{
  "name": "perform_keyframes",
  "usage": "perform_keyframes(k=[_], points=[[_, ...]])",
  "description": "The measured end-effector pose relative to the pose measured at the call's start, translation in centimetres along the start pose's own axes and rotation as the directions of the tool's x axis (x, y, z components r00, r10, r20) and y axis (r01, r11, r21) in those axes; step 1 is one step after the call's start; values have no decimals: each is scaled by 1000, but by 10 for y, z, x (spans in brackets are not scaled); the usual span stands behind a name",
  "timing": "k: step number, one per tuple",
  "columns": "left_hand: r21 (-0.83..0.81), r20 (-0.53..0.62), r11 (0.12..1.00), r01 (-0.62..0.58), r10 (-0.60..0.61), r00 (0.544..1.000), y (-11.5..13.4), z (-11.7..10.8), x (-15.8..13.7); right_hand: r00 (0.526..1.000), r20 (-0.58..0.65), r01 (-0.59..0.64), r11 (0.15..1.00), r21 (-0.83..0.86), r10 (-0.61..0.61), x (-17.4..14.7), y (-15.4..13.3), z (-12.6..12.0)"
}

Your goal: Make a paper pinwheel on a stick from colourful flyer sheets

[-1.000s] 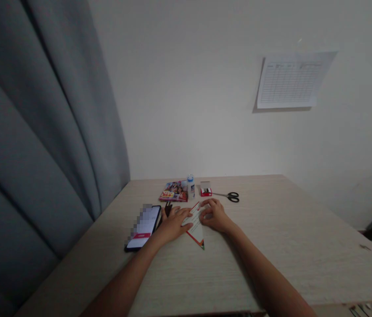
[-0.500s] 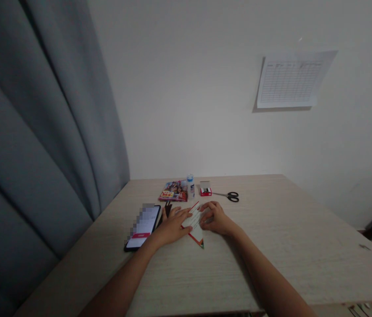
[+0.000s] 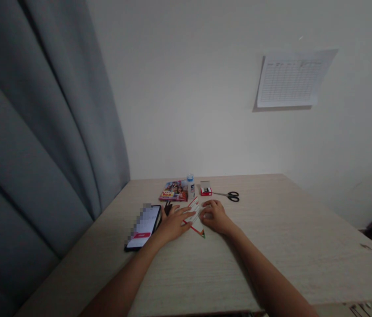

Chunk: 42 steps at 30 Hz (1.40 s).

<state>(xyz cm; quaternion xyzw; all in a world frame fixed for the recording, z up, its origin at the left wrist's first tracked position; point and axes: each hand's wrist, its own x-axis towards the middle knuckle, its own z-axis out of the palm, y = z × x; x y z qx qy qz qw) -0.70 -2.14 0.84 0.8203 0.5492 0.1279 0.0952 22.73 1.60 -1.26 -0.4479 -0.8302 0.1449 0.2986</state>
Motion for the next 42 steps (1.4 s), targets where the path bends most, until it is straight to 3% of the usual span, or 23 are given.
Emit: perform_keyframes(k=[10,24,37,42], points=[[24,45,999,26,-27,999,2,-4,0,994,109,-13,996,88,3,0,1,-9],[11,46,1000,21,-22,999,1,-6,-1,949,314,-52,976,214,-18,-7,-5,-25],[20,35,999,26,-26,999,0,-2,-1,906,419,-53,968,247,-58,-12,-7,-32],[26,40,1000,15,-16,999,-2,-1,0,930,355,0,963,269,-99,-9,-4,-33]])
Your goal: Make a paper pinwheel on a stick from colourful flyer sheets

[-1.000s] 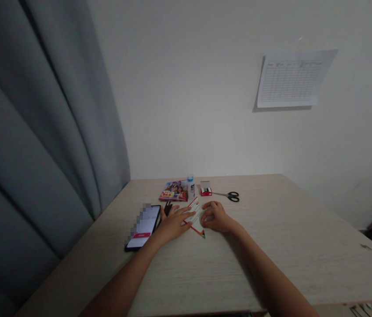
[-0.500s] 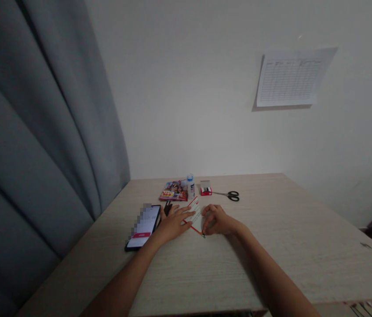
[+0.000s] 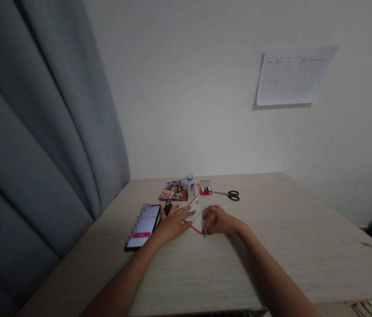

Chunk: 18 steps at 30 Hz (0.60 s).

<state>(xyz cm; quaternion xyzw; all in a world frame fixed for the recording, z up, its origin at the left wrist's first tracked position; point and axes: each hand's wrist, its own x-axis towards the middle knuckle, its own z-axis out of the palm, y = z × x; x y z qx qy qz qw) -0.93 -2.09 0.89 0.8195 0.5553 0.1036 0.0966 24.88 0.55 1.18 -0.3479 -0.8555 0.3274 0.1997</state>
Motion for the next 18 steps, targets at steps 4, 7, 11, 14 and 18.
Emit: perform_keyframes(k=[4,7,11,14,18], points=[[-1,3,1000,-3,3,1000,0,0,1,998,-53,20,1000,-5,-20,2,0,0],[9,8,1000,6,-6,1000,0,1,1,999,-47,1,1000,-23,-2,3,0,1],[11,-2,1000,8,-8,1000,1,0,0,1000,14,-28,1000,-7,28,3,0,2],[2,4,1000,5,-5,1000,1,-1,0,998,58,-40,999,14,39,2,0,1],[-11,-1,1000,11,-11,1000,0,-1,0,992,110,-68,997,36,64,0,-3,0]])
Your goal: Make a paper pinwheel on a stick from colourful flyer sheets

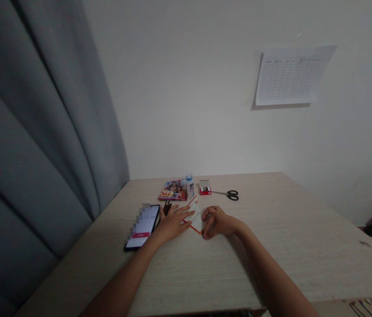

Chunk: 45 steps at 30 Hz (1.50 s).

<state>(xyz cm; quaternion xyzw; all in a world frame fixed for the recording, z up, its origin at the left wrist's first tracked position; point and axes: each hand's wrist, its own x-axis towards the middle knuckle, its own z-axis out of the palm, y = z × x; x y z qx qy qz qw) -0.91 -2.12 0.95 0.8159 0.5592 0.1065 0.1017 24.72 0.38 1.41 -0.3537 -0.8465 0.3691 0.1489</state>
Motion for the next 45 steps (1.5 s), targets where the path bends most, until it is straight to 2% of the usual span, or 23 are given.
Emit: perform_keyframes(k=[6,14,21,29,32,37,42,45], points=[[-1,-9,1000,-5,5,1000,-2,3,1,1000,7,29,999,31,-29,-2,1,0],[8,7,1000,-7,7,1000,-2,2,1,996,-63,69,996,57,-66,2,9,-1],[-3,2,1000,-12,12,1000,-2,2,1,985,-166,-26,997,78,39,6,4,3],[9,1,1000,-7,7,1000,-3,3,2,922,-356,-115,986,123,152,12,-4,9],[15,1,1000,-12,12,1000,-3,3,1,927,-340,-112,982,154,159,14,-1,8],[3,-12,1000,-11,11,1000,-1,1,0,947,-309,-28,982,189,87,13,3,5],[-16,-12,1000,-4,4,1000,4,-1,-1,956,-282,-66,995,68,83,13,0,6],[-15,-5,1000,1,-1,1000,4,0,-1,939,-323,-101,993,68,118,15,2,9]])
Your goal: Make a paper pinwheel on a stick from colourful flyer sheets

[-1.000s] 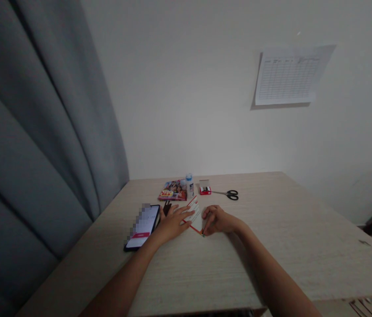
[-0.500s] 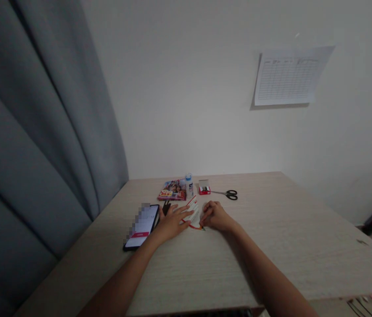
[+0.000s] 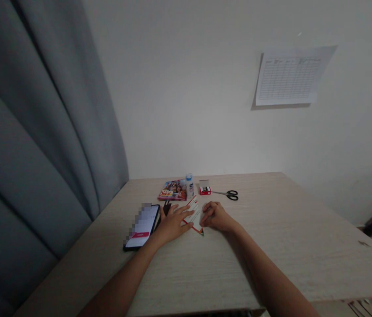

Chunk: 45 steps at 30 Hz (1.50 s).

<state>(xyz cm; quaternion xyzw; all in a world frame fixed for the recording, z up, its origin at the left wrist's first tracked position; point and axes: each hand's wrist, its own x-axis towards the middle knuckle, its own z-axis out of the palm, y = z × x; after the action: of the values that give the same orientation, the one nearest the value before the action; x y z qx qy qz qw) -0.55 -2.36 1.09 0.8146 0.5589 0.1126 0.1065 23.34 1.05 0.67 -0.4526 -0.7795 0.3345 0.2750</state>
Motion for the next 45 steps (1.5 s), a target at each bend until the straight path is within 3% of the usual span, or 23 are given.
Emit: perform_keyframes(k=[15,21,35,45], points=[[-1,-10,1000,-7,7,1000,-4,4,3,950,-304,-112,985,-132,67,14,9,21],[-23,-10,1000,-1,1,1000,-3,3,4,959,-275,-124,976,-179,72,14,7,19],[-122,-68,992,-36,28,997,1,2,4,996,-91,-30,995,-100,21,2,2,13],[-26,2,999,-22,22,1000,-2,5,3,971,-229,-101,987,-126,70,12,11,17]])
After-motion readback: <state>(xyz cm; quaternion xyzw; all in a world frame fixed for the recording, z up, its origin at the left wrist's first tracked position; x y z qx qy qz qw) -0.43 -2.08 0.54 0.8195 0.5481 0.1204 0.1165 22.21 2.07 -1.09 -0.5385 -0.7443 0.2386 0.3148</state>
